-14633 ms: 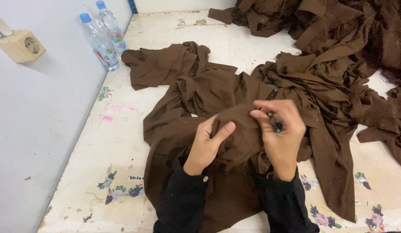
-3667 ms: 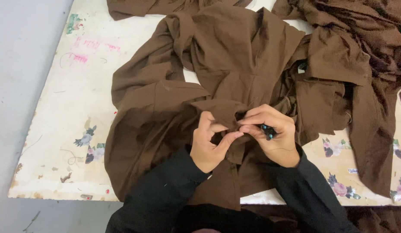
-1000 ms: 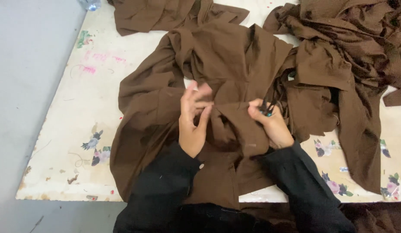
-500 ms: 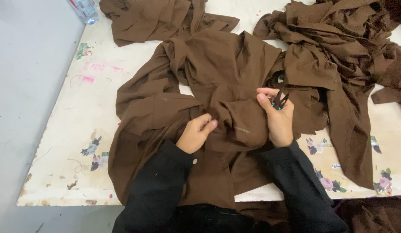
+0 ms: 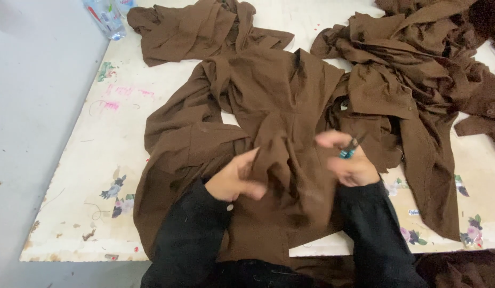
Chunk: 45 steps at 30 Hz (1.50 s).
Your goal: Trimming loose threads from brown garments using thread snips in a sewing factory.
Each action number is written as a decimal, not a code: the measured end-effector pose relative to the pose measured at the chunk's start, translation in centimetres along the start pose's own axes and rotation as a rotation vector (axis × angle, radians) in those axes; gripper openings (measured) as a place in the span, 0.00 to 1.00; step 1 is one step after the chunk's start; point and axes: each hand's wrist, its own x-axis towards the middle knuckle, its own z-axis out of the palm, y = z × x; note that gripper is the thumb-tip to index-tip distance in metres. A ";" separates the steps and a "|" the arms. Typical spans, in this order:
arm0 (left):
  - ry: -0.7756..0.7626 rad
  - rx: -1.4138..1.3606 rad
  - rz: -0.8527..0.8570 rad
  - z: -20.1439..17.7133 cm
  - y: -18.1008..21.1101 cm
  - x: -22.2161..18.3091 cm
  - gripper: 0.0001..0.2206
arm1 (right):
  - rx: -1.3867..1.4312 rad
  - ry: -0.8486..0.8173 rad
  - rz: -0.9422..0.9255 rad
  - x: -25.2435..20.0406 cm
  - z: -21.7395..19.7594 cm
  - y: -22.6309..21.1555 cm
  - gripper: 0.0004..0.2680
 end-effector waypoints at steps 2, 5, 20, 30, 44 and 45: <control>0.371 0.443 0.015 -2.0 -2.4 0.7 0.29 | -0.510 0.165 -0.099 1.8 1.1 0.1 0.18; 0.738 0.832 0.034 -2.0 -2.4 0.3 0.26 | -1.016 0.323 -0.291 1.8 2.2 0.3 0.16; 0.385 0.786 0.153 -0.5 -2.4 1.2 0.11 | -1.042 -0.004 -0.879 0.2 5.9 2.3 0.06; 0.697 0.747 0.210 -2.0 -5.3 0.7 0.07 | -0.663 -0.031 -0.669 0.3 6.8 -0.6 0.14; 0.605 0.079 -0.005 -2.7 -5.5 0.7 0.06 | -0.601 0.111 -0.368 0.1 6.9 0.3 0.06; 0.625 -0.018 -0.031 -3.0 -5.7 0.7 0.06 | -0.578 0.058 -0.397 0.2 6.7 0.1 0.04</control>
